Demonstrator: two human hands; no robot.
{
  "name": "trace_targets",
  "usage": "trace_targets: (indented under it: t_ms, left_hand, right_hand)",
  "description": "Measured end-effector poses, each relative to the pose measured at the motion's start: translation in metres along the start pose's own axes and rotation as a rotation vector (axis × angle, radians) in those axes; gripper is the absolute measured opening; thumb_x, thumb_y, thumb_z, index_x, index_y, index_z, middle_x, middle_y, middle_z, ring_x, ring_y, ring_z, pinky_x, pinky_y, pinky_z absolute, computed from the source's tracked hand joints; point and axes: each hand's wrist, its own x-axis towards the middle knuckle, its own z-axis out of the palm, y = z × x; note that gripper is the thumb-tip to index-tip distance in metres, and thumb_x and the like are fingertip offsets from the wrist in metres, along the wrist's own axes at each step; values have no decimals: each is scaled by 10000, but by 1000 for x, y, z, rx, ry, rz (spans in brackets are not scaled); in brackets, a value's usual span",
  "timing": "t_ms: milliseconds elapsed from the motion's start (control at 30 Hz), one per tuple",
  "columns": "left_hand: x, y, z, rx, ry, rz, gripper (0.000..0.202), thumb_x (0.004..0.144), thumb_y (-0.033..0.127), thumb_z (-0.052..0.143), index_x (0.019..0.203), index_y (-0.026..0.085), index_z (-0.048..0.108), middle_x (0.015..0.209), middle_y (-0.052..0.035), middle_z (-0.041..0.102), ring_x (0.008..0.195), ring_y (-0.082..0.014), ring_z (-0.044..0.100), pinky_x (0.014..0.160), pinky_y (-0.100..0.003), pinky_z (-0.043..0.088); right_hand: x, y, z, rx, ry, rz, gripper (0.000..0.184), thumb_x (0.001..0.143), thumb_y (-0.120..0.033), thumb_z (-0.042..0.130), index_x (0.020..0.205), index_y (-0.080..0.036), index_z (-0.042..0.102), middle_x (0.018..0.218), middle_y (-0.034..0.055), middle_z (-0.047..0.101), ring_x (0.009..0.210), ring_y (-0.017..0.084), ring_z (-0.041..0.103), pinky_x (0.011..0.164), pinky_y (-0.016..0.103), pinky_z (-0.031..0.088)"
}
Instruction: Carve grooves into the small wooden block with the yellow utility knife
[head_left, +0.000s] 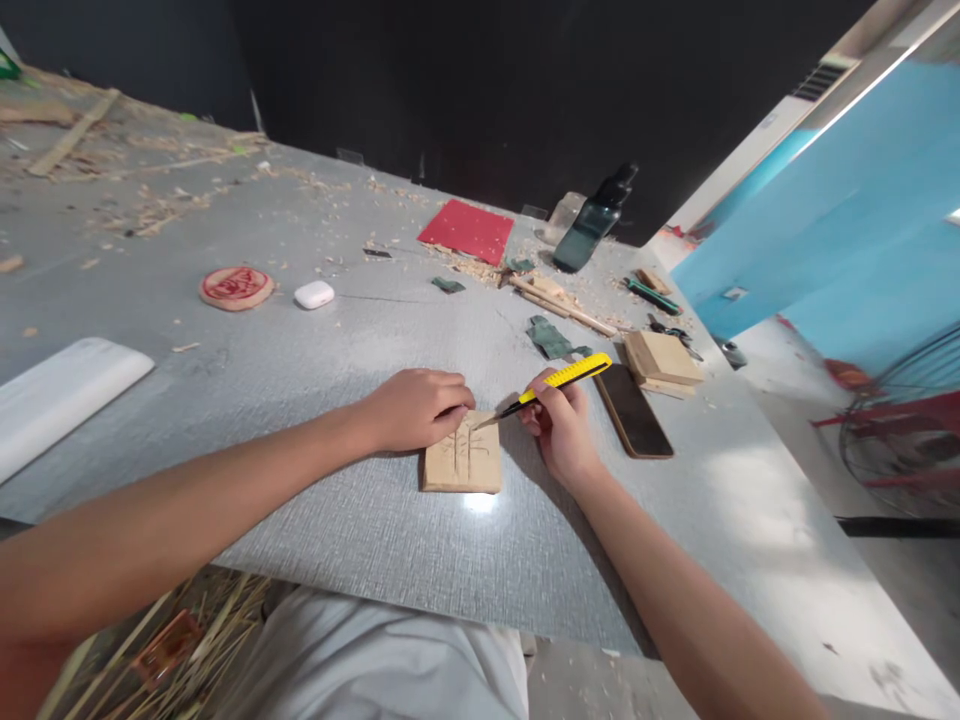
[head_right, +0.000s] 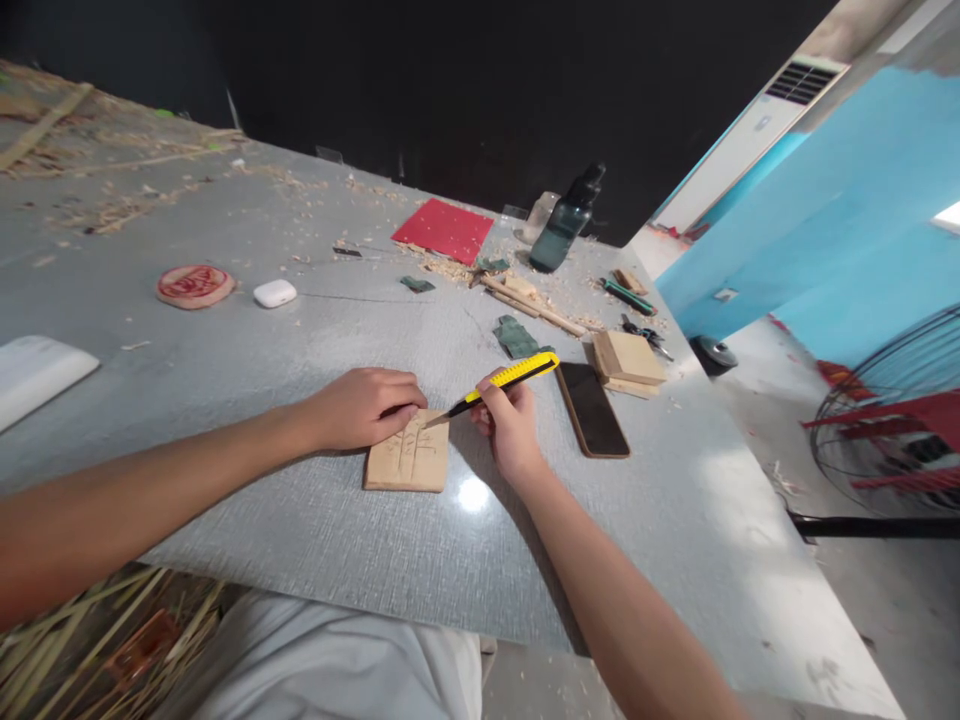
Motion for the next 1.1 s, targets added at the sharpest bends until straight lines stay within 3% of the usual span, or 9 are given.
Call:
trace_targets:
  t_ms: [233,433,933,1100]
  left_hand:
    - [0,0,0,-23,14,11,246,1015,226,468,1105,209,696,1093,-32,720,980,-184,672,859,-325,482]
    - [0,1,1,-16,16,-2,246,1010,233,476,1109,207,700,1105,-36,723,982,-193,677,863,-328,490]
    - [0,2,0,-22,12,-8,257,1016,241,467,1106,212,706,1086,-32,722,971,-188,676,853,-326,494]
    - [1,2,-1,-22,11,-14,248,1014,235,474,1108,212,702,1098,-24,721,983,-189,675,865,-325,487]
  right_hand:
    - [1,0,0,11,-5,-23,150,793,-290,685,772,-216,557,616,-49,459,488,84,412,434,219,203]
    - [0,1,0,-9,-89,1,180,798,-339,738,809,-206,617,591,-40,492,502,101,437,449,226,257]
    - [2,0,-1,-12,-51,-16,163,825,-334,697,782,-218,591,579,-41,487,489,100,401,444,230,224]
    - [1,1,-1,-8,-105,-5,178,807,-332,728,767,-205,609,594,-28,516,494,97,423,450,229,242]
